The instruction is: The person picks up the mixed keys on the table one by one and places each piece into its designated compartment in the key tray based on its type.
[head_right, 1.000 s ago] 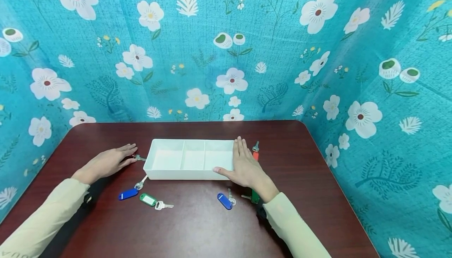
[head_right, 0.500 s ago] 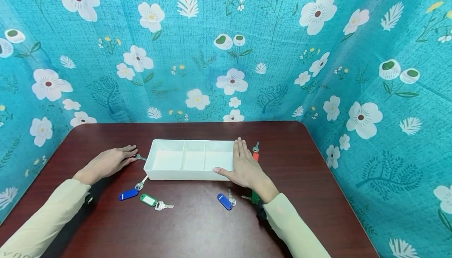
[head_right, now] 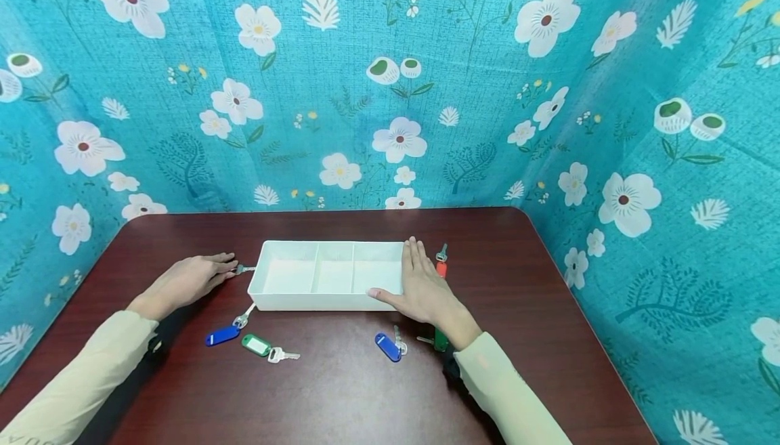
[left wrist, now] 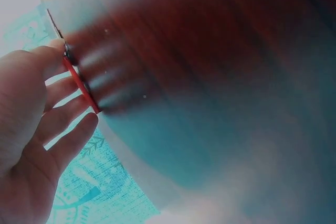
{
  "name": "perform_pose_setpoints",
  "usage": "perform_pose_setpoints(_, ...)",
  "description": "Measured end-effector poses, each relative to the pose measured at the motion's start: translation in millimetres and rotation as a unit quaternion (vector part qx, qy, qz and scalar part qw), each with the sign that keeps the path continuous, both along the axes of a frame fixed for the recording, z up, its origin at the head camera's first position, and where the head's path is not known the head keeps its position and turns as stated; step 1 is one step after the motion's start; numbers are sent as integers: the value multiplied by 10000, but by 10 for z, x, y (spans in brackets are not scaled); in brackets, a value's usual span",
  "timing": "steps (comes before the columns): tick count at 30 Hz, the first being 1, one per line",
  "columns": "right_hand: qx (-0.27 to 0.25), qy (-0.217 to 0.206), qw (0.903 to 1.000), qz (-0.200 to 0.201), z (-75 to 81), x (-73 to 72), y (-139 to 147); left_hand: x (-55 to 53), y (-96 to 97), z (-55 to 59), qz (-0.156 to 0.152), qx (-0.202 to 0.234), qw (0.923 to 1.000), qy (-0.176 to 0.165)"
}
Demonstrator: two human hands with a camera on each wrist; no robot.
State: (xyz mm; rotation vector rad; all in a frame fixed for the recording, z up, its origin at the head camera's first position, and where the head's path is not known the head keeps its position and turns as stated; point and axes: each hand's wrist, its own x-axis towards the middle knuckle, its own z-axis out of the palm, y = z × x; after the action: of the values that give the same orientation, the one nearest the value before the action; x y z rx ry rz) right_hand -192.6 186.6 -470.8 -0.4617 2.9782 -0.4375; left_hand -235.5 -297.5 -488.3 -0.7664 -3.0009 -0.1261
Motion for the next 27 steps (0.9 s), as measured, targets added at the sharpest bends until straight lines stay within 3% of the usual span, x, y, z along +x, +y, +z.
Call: perform_pose_setpoints(27, -201, -105, 9997, -68, 13, 16, -5, 112, 76, 69, -69, 45, 9987, 504)
